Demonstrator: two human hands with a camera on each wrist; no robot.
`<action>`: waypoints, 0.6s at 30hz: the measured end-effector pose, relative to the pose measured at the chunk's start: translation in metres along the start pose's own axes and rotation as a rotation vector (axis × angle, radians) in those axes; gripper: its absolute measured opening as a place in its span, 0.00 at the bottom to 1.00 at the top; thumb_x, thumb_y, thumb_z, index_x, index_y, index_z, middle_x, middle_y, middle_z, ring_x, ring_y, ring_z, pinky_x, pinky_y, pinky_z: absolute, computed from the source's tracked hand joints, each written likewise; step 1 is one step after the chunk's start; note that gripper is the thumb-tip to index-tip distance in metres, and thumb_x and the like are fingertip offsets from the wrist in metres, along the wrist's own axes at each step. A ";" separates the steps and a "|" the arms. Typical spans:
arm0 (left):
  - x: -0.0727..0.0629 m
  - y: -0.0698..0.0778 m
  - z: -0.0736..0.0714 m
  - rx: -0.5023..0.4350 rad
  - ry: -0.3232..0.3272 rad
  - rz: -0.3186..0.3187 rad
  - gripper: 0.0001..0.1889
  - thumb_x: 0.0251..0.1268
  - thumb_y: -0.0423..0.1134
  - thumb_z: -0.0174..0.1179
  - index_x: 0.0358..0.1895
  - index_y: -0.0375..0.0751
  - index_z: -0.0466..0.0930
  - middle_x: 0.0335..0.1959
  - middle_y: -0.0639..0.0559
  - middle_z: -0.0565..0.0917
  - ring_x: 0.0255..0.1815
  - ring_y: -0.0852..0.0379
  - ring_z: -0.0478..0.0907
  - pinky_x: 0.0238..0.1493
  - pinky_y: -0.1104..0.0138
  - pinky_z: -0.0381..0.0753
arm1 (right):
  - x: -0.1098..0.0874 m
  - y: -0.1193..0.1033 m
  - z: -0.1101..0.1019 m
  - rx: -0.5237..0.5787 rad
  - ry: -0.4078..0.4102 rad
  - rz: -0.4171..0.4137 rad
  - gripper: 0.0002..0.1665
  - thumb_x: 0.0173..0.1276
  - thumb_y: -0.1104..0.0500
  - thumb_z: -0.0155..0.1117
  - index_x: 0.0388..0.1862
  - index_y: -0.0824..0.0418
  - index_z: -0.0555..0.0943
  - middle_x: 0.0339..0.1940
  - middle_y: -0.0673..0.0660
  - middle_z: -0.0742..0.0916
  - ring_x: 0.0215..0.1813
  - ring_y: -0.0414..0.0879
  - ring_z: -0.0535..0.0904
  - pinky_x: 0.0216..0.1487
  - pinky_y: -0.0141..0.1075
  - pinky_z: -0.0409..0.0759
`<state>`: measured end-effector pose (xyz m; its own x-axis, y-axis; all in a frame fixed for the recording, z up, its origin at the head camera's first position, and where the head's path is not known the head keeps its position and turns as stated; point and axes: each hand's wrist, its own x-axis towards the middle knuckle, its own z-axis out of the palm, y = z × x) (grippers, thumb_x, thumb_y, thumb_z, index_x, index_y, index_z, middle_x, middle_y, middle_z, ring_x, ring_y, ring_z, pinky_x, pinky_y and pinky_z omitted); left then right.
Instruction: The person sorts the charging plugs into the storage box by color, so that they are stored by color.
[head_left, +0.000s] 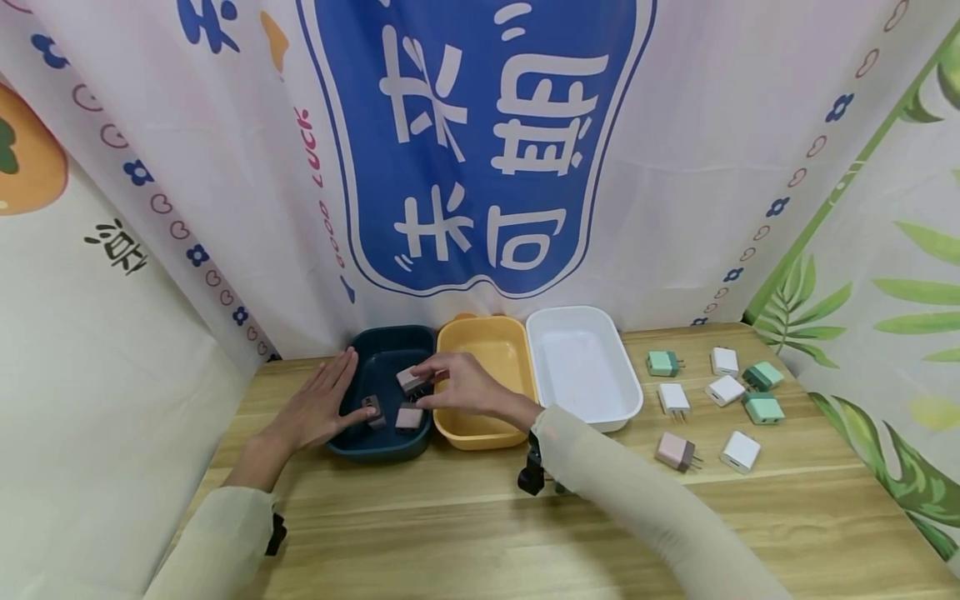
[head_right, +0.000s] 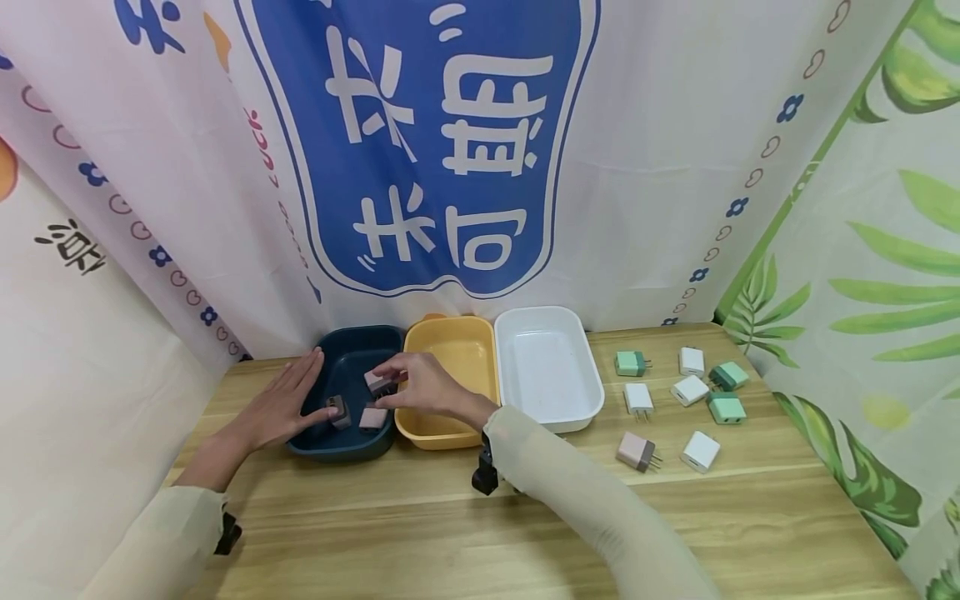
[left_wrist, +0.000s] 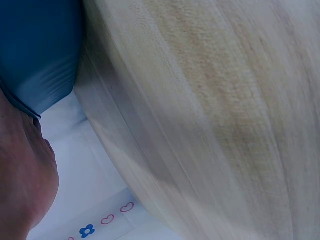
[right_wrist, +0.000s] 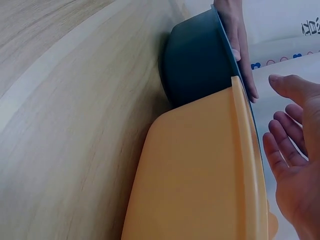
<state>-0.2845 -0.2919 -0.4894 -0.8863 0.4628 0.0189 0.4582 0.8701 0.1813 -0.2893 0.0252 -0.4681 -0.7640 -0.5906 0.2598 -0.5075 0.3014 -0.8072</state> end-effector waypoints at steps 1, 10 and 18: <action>0.000 0.000 0.000 -0.001 0.001 0.001 0.58 0.73 0.70 0.56 0.86 0.31 0.40 0.88 0.34 0.42 0.88 0.34 0.42 0.84 0.38 0.42 | -0.001 0.000 -0.001 0.003 0.001 0.001 0.29 0.63 0.60 0.82 0.63 0.67 0.85 0.59 0.62 0.89 0.59 0.59 0.86 0.62 0.38 0.85; 0.000 -0.001 0.003 0.003 0.001 -0.002 0.57 0.74 0.70 0.55 0.86 0.31 0.40 0.88 0.35 0.42 0.88 0.34 0.42 0.85 0.39 0.41 | -0.016 0.000 -0.015 -0.023 -0.002 0.003 0.29 0.63 0.60 0.81 0.62 0.68 0.85 0.59 0.61 0.90 0.59 0.53 0.86 0.62 0.39 0.86; -0.001 -0.001 0.000 -0.004 -0.010 0.007 0.57 0.75 0.69 0.55 0.86 0.31 0.38 0.88 0.35 0.40 0.88 0.34 0.40 0.85 0.39 0.40 | -0.029 -0.003 -0.031 -0.072 -0.035 -0.029 0.30 0.63 0.59 0.82 0.62 0.66 0.86 0.57 0.61 0.90 0.59 0.55 0.86 0.61 0.40 0.86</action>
<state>-0.2836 -0.2932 -0.4895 -0.8823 0.4706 0.0104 0.4641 0.8661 0.1856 -0.2779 0.0641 -0.4569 -0.7348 -0.6253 0.2630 -0.5575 0.3359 -0.7592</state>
